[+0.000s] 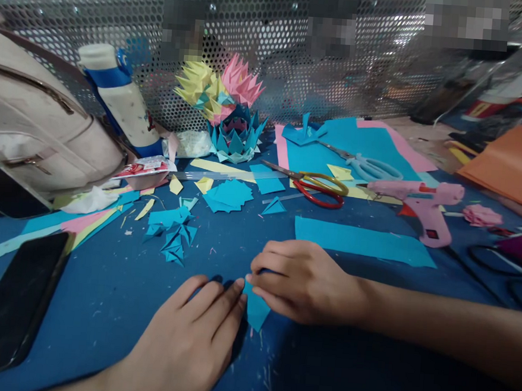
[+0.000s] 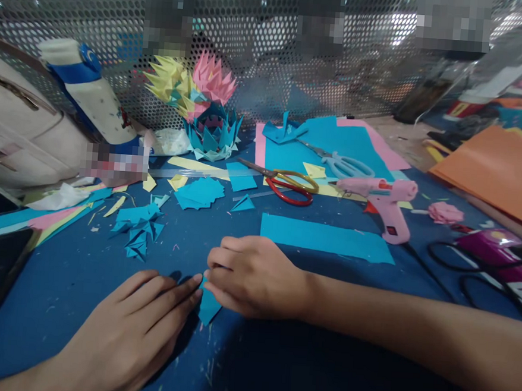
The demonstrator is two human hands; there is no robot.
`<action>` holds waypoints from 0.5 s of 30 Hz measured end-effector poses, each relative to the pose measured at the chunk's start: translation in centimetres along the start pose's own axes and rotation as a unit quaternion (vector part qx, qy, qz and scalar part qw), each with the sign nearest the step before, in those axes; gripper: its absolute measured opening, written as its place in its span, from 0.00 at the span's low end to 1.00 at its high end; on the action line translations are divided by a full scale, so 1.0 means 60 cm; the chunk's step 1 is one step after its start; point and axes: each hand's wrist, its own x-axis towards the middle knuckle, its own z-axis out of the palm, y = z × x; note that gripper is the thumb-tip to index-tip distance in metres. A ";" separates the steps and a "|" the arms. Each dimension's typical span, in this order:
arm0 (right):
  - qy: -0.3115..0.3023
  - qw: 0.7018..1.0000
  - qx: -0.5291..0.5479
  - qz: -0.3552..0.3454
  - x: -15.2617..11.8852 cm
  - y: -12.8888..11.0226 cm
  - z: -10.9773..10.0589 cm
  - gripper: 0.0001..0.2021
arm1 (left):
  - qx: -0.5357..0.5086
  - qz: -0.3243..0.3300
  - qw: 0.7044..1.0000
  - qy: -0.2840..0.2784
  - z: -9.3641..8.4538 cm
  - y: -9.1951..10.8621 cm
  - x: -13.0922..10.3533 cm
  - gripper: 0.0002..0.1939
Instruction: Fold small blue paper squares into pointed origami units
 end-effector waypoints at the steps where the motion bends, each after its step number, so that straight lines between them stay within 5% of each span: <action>1: -0.007 1.000 -0.015 0.013 0.001 -0.006 -0.002 0.13 | 0.004 0.000 1.000 0.003 0.001 0.000 -0.001 0.17; 7: -0.043 0.994 -0.076 0.067 0.004 -0.021 -0.003 0.14 | 0.035 0.010 0.999 0.030 0.007 0.004 -0.004 0.16; 15: -0.027 0.979 0.111 0.168 0.001 0.005 0.016 0.05 | 0.042 0.014 0.999 0.026 0.006 0.001 -0.001 0.16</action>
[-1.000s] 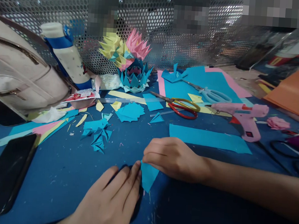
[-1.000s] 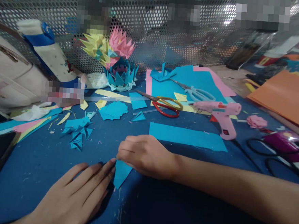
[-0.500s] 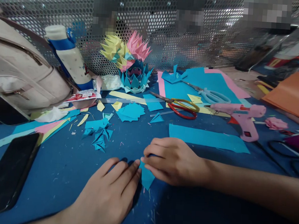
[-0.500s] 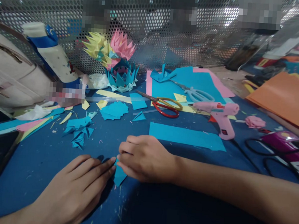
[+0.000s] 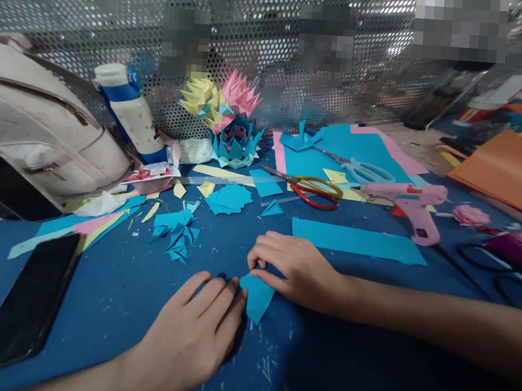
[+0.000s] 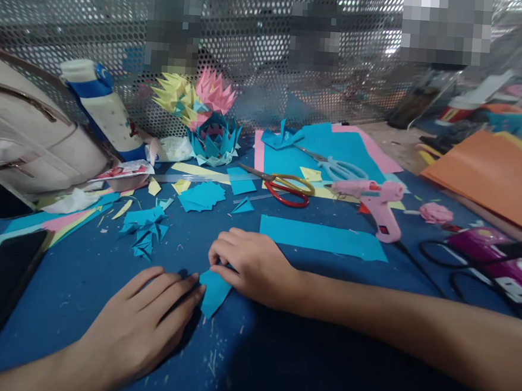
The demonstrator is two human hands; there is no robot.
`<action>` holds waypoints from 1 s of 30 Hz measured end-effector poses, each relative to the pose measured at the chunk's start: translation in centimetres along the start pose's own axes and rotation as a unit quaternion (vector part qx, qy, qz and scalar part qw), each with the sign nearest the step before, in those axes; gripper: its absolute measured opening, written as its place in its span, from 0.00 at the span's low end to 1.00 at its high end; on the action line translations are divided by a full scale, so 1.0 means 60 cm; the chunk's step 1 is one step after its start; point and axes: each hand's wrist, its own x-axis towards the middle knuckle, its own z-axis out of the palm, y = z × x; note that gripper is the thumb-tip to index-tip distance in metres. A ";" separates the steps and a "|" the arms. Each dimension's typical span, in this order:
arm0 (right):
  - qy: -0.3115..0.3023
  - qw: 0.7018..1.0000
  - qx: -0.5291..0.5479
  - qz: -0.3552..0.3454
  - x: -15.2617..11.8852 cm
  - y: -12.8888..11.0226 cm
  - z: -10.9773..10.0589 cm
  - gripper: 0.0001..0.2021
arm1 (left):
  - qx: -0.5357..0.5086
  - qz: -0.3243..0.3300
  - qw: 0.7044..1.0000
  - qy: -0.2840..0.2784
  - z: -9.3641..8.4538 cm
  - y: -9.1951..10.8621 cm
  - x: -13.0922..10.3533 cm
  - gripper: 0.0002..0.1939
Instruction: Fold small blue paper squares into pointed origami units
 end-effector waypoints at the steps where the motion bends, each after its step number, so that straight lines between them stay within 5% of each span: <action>1: -0.003 1.000 0.010 0.002 0.000 0.001 0.000 0.05 | 0.001 -0.001 1.000 0.001 0.000 0.000 0.000 0.16; 20: 0.012 0.998 0.061 -0.020 0.002 -0.006 0.004 0.03 | -0.026 -0.021 0.999 -0.005 -0.001 -0.001 0.005 0.17; 26: 0.032 0.994 -0.056 -0.088 -0.003 -0.004 0.006 0.07 | -0.030 -0.029 0.999 -0.014 0.004 -0.002 0.002 0.17; 30: -0.014 0.979 -0.142 -0.142 -0.002 -0.018 -0.012 0.08 | -0.030 -0.015 0.999 0.000 0.006 -0.003 0.002 0.16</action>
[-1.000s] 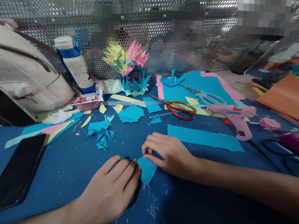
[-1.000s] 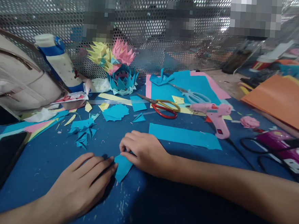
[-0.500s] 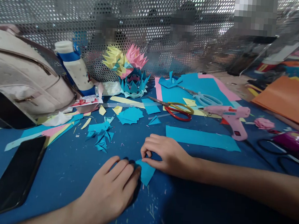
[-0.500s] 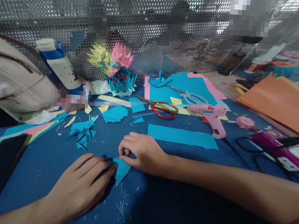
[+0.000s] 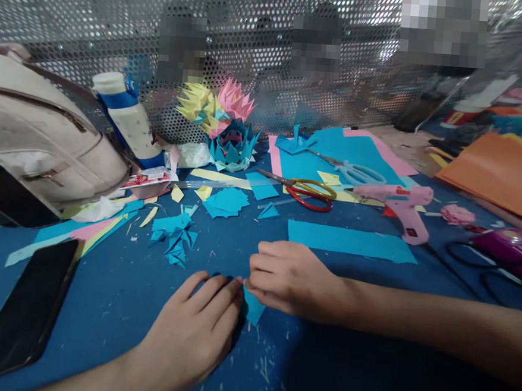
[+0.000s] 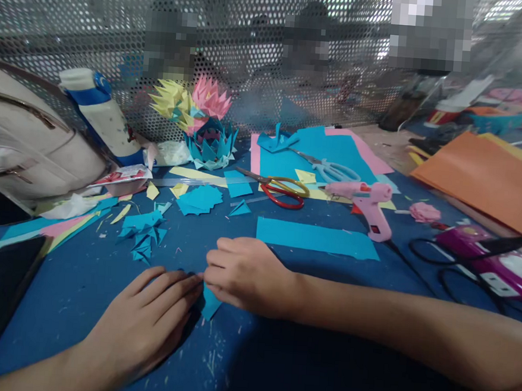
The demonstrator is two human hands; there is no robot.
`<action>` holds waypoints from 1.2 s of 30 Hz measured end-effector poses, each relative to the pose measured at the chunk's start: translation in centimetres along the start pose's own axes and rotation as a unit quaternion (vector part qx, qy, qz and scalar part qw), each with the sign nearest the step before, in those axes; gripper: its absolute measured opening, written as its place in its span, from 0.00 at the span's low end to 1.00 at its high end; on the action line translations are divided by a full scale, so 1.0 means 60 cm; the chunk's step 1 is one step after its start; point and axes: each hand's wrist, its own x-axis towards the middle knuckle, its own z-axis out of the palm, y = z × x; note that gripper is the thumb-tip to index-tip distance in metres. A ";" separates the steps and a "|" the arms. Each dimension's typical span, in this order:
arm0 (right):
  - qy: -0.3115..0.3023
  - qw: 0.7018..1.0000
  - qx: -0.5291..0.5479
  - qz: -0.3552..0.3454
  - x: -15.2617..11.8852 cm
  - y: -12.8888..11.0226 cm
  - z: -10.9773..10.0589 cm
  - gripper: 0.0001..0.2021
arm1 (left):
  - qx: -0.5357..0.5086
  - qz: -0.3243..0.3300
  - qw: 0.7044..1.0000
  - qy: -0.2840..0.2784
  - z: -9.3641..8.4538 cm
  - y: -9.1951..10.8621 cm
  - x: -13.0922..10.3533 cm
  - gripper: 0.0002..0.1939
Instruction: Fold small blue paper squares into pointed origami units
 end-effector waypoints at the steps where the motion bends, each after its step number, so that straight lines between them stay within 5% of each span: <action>1: -0.022 1.000 -0.011 -0.004 0.001 -0.004 -0.007 0.07 | 0.000 0.008 1.000 0.006 0.000 0.000 0.000 0.16; 9: -0.151 0.986 -0.072 -0.006 -0.007 -0.027 -0.033 0.05 | 0.017 0.052 0.998 0.022 -0.001 0.000 -0.003 0.17; 14: -0.090 0.993 0.029 0.075 -0.003 -0.004 -0.027 0.04 | 0.009 0.051 0.998 -0.025 -0.006 -0.001 0.000 0.19; 17: -0.109 0.979 0.136 0.104 0.001 0.010 -0.023 0.08 | 0.013 0.047 0.998 -0.034 -0.006 -0.002 0.002 0.20; 27: -0.029 0.998 0.060 -0.016 0.002 0.024 -0.007 0.10 | 0.011 0.048 0.998 -0.026 -0.005 -0.005 -0.003 0.19; 36: -0.101 0.975 0.172 0.099 0.005 0.031 -0.021 0.06 | -0.006 0.069 0.997 -0.031 -0.003 -0.007 -0.003 0.19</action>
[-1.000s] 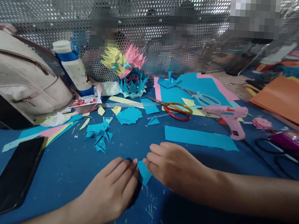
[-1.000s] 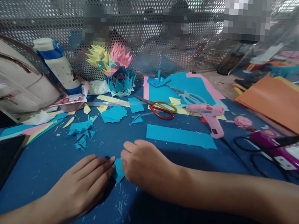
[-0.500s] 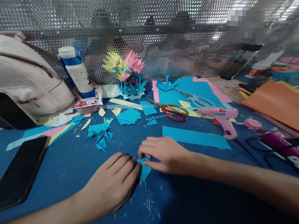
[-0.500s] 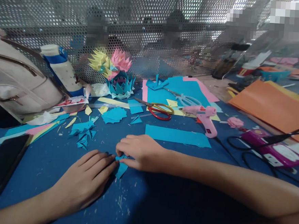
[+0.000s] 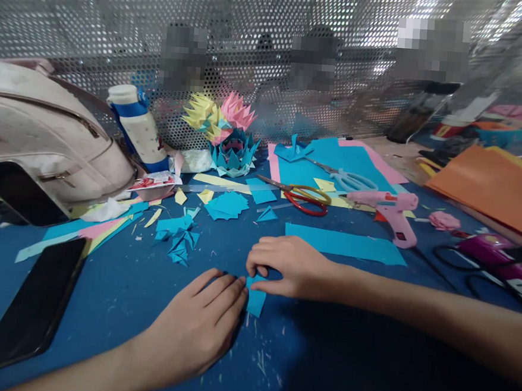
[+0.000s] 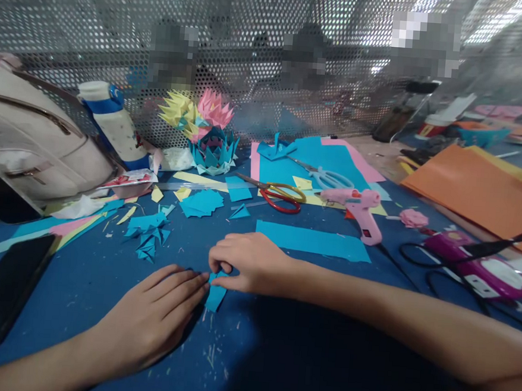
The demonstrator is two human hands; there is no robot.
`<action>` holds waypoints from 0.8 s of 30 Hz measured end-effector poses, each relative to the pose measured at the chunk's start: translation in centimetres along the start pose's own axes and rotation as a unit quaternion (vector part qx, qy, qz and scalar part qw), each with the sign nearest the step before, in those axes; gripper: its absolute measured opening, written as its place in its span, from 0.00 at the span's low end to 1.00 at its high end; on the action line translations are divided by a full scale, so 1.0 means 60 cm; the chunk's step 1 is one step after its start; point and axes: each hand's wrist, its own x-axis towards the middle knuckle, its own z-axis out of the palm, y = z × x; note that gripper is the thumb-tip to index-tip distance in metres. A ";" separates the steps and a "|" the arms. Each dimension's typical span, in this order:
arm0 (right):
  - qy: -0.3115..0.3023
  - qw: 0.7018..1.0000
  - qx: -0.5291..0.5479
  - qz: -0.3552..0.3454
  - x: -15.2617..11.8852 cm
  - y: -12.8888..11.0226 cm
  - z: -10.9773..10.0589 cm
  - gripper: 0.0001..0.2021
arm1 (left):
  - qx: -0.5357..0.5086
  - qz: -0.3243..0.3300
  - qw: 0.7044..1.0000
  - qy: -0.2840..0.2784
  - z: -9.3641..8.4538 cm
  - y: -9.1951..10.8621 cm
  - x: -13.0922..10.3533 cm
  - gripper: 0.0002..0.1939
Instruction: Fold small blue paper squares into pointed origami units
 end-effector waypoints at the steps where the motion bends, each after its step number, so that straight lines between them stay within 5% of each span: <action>1: -0.009 1.000 0.003 0.016 0.000 0.000 -0.002 0.07 | -0.004 0.002 1.000 -0.004 -0.001 -0.001 0.001 0.19; 6: -0.037 0.997 0.026 0.068 -0.002 -0.001 -0.005 0.09 | -0.026 0.006 0.999 -0.019 -0.001 -0.004 0.003 0.20; 16: -0.005 0.998 0.050 0.048 0.000 -0.007 0.006 0.04 | 0.004 -0.030 0.999 0.017 -0.006 0.001 0.003 0.18; 24: 0.042 0.998 0.030 -0.034 -0.005 0.008 0.019 0.03 | -0.006 0.044 0.998 0.051 -0.018 -0.012 0.008 0.16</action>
